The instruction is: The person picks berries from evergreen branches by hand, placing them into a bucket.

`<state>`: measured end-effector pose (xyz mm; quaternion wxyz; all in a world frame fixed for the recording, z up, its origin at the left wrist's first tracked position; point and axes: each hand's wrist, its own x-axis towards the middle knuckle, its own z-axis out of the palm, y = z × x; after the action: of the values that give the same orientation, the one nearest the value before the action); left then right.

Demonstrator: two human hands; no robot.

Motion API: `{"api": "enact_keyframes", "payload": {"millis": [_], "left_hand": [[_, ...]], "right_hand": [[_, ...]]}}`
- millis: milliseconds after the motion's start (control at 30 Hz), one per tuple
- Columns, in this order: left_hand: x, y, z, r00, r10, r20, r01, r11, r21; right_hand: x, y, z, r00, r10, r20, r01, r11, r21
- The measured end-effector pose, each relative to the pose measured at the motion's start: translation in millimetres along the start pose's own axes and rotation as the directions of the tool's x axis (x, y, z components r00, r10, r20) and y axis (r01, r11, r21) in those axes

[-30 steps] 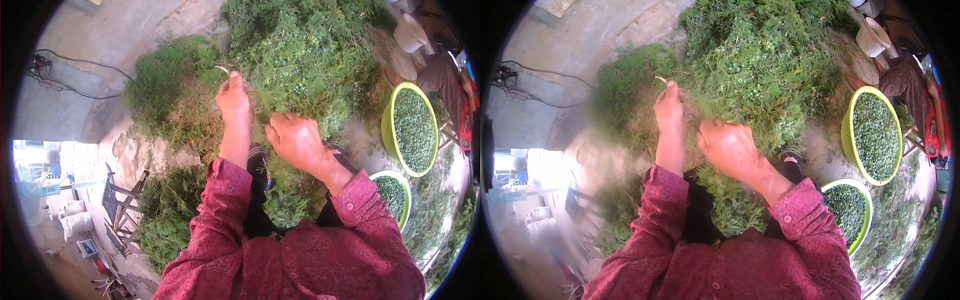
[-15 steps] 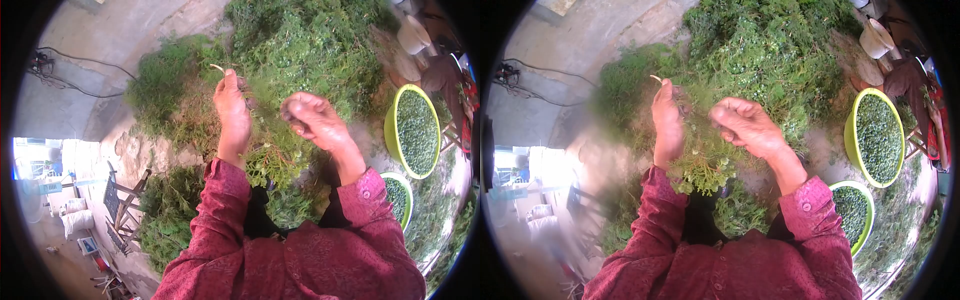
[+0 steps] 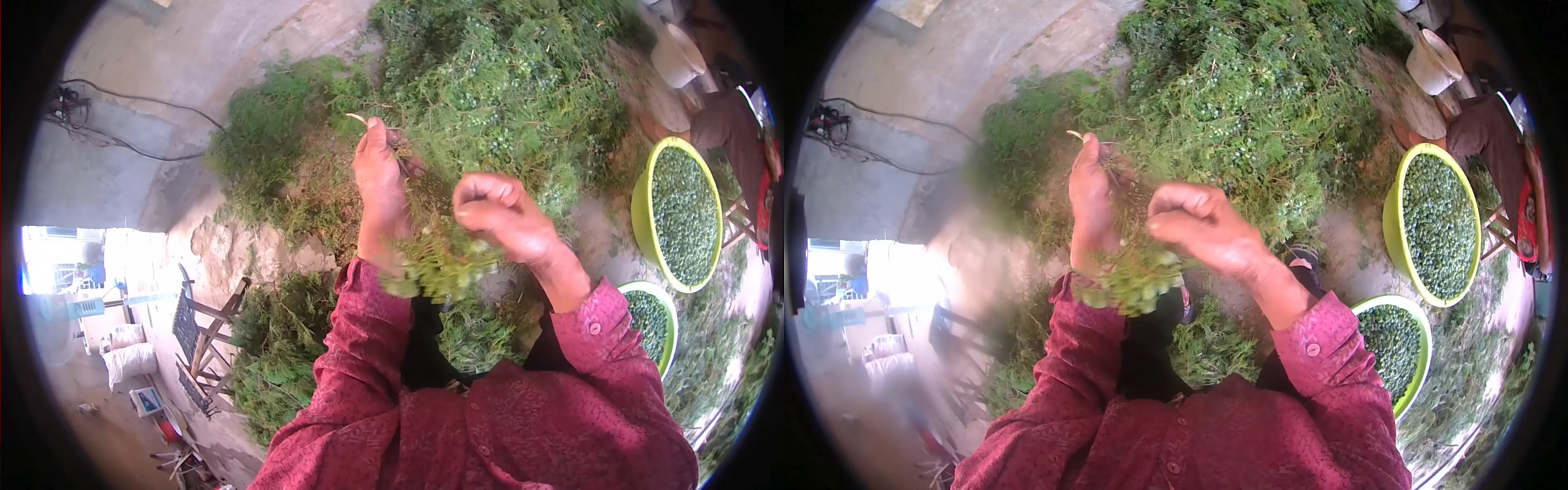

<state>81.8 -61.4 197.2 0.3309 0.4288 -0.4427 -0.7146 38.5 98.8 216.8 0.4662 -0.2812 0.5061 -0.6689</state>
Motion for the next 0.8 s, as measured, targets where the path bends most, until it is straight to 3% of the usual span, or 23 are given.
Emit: {"api": "enact_keyframes", "payload": {"millis": [33,67,167,267,300,333,367,400,467,600,733,800], "left_hand": [[-1,0,0,1.000,-0.002,0.003,0.002,1.000,0.023],[-2,0,-1,1.000,-0.005,0.007,0.004,0.999,0.047],[-4,-3,0,0.995,0.007,0.098,-0.009,1.000,0.023],[-5,-4,5,0.998,0.025,0.065,-0.027,0.999,0.026],[-5,-6,5,0.998,0.024,0.066,-0.026,0.999,0.029],[-3,-9,4,0.994,0.038,0.101,-0.038,0.999,-0.004],[-3,-11,4,0.989,0.054,0.135,-0.049,0.998,-0.036],[-3,-13,6,0.989,0.052,0.135,-0.048,0.998,-0.035],[-6,-16,10,0.986,0.111,0.123,-0.099,0.990,-0.097],[-12,-15,14,0.977,0.164,0.133,-0.154,0.984,-0.088],[-19,-12,17,0.975,0.151,0.160,-0.136,0.986,-0.099],[-21,-10,17,0.973,0.151,0.176,-0.133,0.985,-0.109]], "right_hand": [[1,2,-9,0.993,0.096,0.066,-0.110,0.961,0.253],[5,3,-12,0.995,0.086,0.055,-0.100,0.930,0.354],[14,-7,-18,0.991,0.114,0.063,-0.130,0.903,0.411],[21,6,-17,0.996,0.079,-0.040,-0.065,0.958,0.280],[24,16,-13,0.990,-0.086,-0.109,0.084,0.996,-0.021],[24,21,-8,0.958,-0.260,-0.125,0.207,0.922,-0.327],[20,16,-4,0.973,-0.165,-0.164,0.092,0.921,-0.378],[20,17,-1,0.972,-0.164,-0.166,0.091,0.922,-0.376],[19,18,2,0.938,-0.286,-0.194,0.106,0.772,-0.626],[18,15,1,0.950,-0.227,-0.214,0.025,0.740,-0.672],[18,16,-2,0.943,-0.261,-0.209,0.052,0.732,-0.680],[17,6,-1,0.957,-0.060,-0.283,-0.113,0.823,-0.557]]}}
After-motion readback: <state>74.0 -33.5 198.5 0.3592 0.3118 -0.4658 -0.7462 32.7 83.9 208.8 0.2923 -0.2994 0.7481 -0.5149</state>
